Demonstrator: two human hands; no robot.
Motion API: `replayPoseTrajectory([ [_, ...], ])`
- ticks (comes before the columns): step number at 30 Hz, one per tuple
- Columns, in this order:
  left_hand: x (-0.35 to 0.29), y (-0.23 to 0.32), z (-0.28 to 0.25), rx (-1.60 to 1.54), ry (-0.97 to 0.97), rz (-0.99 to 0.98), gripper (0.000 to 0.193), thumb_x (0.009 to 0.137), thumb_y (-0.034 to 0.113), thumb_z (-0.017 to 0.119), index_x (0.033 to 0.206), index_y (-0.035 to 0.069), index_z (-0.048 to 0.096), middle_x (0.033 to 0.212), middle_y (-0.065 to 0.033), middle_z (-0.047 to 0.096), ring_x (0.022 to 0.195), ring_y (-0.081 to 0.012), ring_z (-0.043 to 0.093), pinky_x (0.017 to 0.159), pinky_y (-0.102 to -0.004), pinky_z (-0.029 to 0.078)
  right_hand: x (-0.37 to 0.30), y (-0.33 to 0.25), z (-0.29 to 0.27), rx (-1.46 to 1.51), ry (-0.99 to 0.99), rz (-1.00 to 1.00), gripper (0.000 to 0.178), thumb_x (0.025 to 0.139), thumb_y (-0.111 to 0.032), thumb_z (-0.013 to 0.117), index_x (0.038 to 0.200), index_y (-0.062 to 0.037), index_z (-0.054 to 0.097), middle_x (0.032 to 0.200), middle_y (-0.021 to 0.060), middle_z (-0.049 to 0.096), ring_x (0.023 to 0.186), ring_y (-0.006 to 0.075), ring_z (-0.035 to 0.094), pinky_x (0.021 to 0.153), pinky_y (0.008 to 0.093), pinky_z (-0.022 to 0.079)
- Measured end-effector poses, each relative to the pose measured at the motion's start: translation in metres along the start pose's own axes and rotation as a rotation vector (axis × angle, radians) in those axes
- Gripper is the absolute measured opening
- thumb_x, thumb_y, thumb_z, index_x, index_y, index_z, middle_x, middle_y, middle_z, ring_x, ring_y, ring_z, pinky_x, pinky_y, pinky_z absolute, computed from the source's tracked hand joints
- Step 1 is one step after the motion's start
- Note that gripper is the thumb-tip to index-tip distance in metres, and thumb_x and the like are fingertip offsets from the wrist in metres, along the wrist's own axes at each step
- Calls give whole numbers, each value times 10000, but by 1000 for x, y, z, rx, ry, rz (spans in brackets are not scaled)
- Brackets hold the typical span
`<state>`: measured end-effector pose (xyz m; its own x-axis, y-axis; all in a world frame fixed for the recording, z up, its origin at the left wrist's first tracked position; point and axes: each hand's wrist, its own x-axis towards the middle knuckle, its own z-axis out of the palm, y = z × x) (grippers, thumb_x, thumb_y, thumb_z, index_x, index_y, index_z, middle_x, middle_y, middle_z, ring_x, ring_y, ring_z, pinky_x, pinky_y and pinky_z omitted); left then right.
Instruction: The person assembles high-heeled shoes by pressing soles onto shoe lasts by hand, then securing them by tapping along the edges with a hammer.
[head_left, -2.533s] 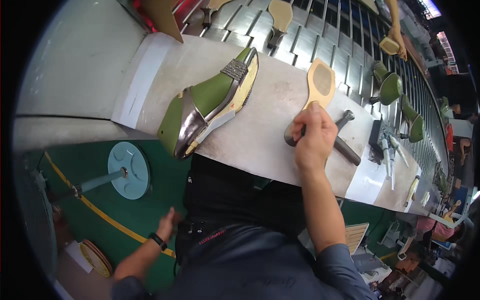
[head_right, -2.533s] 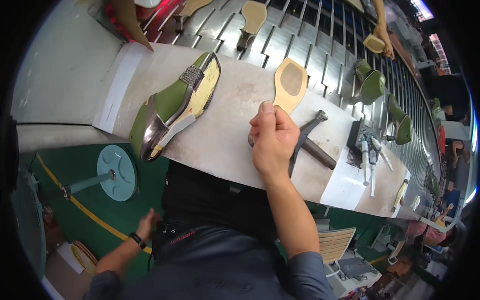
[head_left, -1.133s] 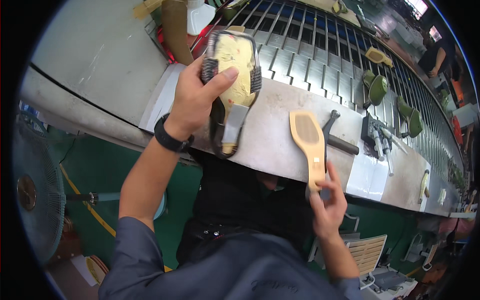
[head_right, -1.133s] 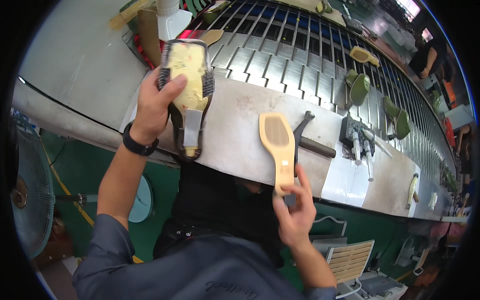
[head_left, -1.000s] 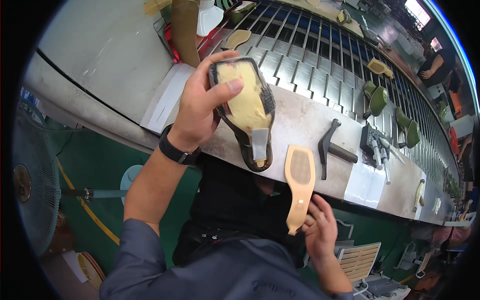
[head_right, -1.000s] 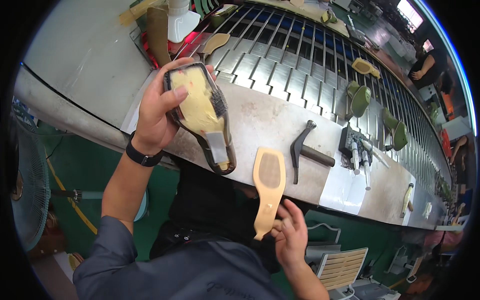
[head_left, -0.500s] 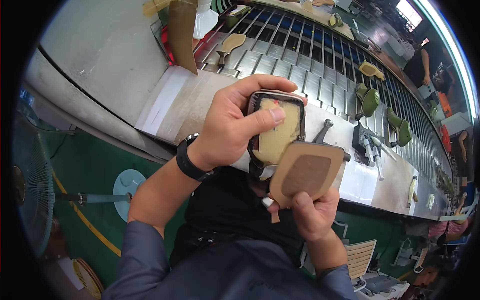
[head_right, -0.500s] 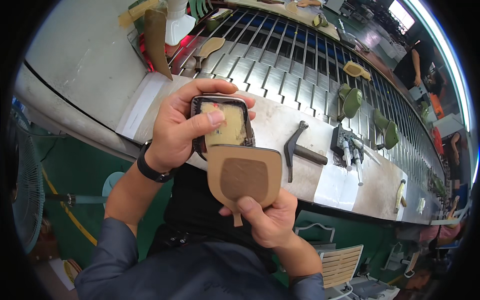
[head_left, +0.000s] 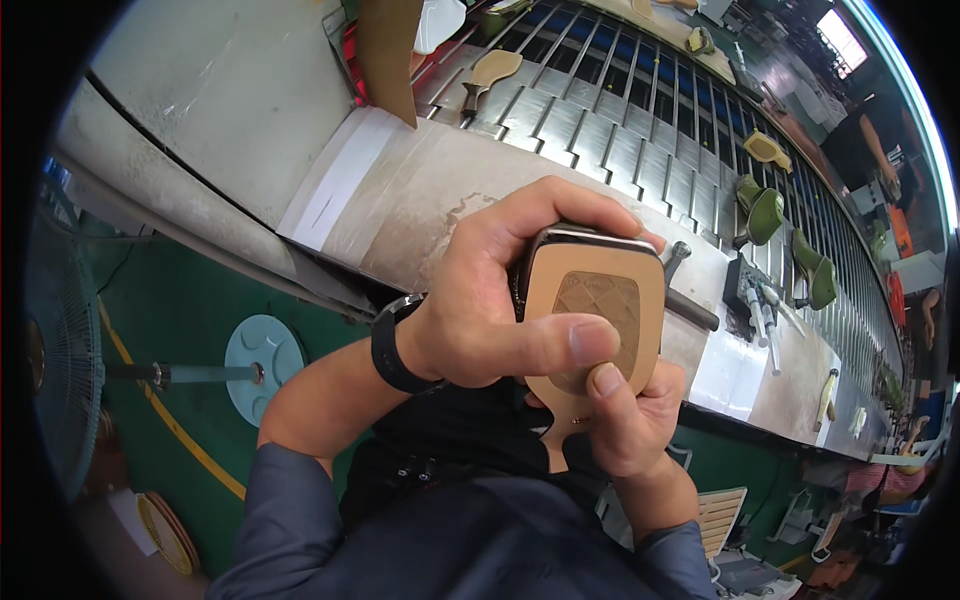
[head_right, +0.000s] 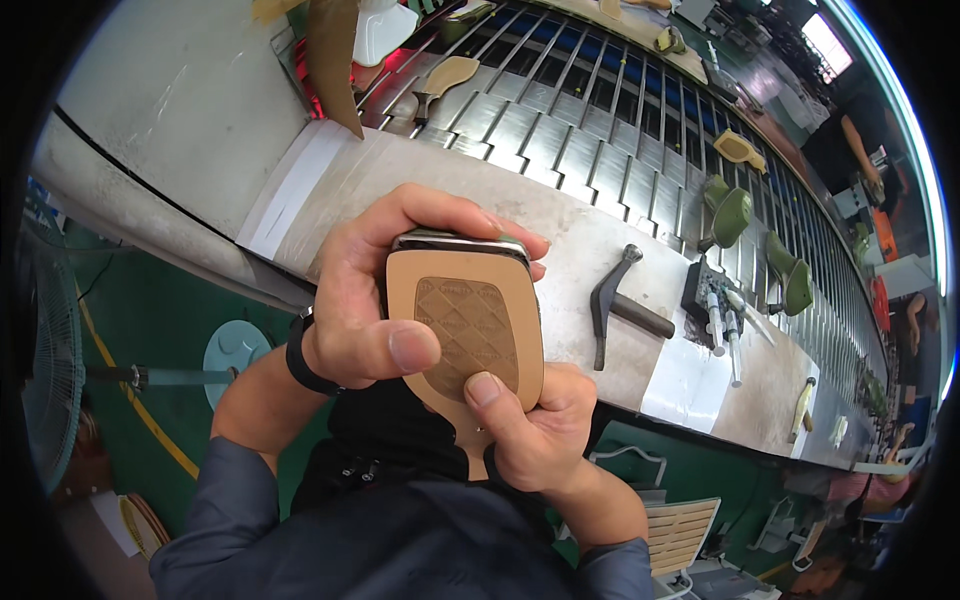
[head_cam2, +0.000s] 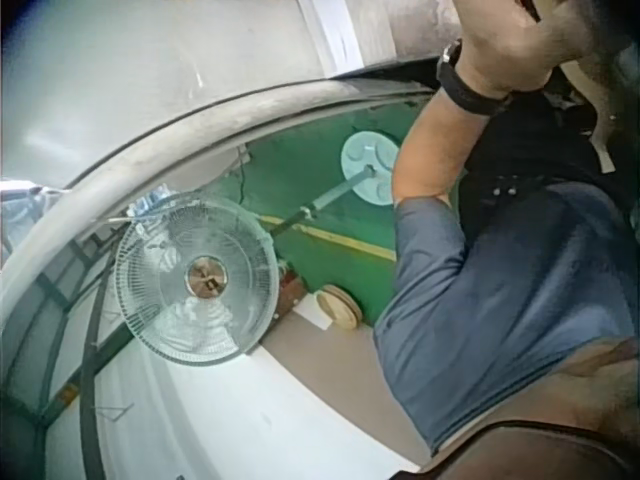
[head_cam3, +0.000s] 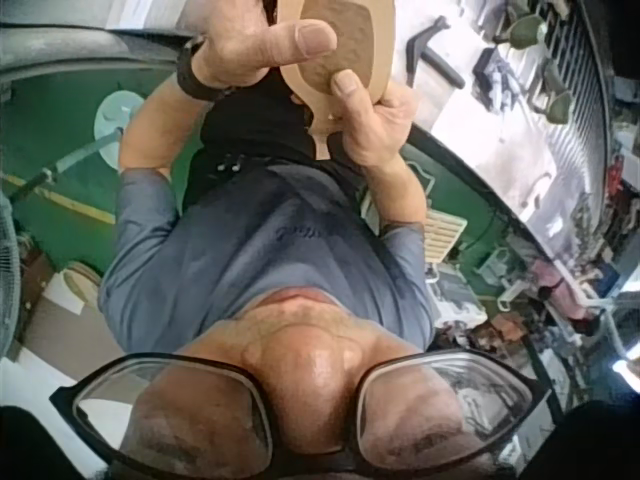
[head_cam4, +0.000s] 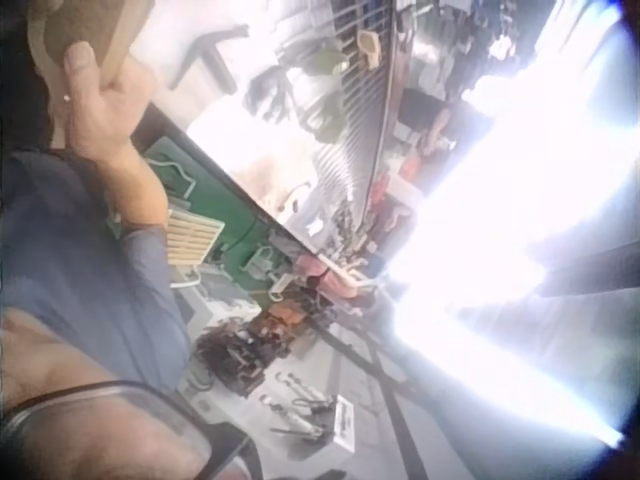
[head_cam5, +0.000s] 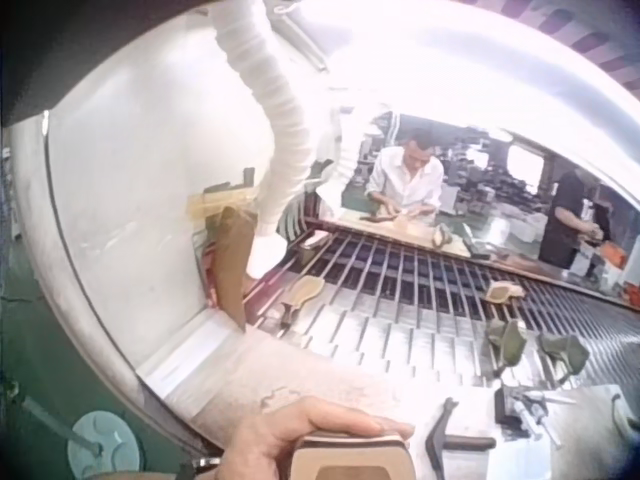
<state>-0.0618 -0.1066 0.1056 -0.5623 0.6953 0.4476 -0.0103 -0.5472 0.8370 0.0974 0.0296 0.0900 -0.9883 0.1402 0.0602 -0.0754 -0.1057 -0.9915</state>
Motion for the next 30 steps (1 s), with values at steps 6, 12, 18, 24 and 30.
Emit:
replayPoseTrajectory([
  [6, 0, 2, 2, 11, -5, -5, 755, 830, 432, 866, 1345, -14, 540, 1342, -297, 652, 1216, -324, 681, 1040, -461, 561, 4, -6, 16, 196, 108, -47, 253, 1047, -96, 607, 1084, 111, 747, 942, 179, 790, 839, 202, 757, 715, 311, 613],
  [12, -2, 3, -1, 43, -50, 36, 741, 833, 400, 867, 1349, -13, 532, 1353, -299, 645, 1223, -313, 676, 1043, -451, 561, 3, -13, 17, 198, 73, -23, 261, 1051, -78, 582, 1121, 129, 725, 980, 208, 783, 863, 237, 767, 751, 337, 635],
  [18, -2, 5, -1, 45, -53, 28, 733, 839, 394, 861, 1350, -14, 528, 1357, -299, 641, 1238, -313, 669, 1057, -452, 553, 3, -12, 20, 216, 80, -29, 260, 1049, -61, 569, 1127, 134, 722, 991, 216, 780, 857, 246, 769, 746, 340, 640],
  [24, -4, 6, -1, 23, -50, 29, 721, 875, 415, 830, 1361, -20, 523, 1376, -306, 627, 1260, -321, 655, 1078, -455, 535, 4, -13, 24, 197, 102, -41, 256, 1049, -55, 565, 1108, 133, 729, 978, 213, 783, 848, 232, 768, 741, 329, 634],
  [30, -5, 18, 2, -116, -35, -40, 586, 1084, 458, 509, 1375, -51, 522, 1393, -315, 618, 1264, -323, 655, 1072, -443, 535, 3, -13, 25, 172, 123, -25, 258, 1050, -69, 573, 1062, 132, 734, 959, 204, 784, 792, 222, 761, 704, 322, 628],
])
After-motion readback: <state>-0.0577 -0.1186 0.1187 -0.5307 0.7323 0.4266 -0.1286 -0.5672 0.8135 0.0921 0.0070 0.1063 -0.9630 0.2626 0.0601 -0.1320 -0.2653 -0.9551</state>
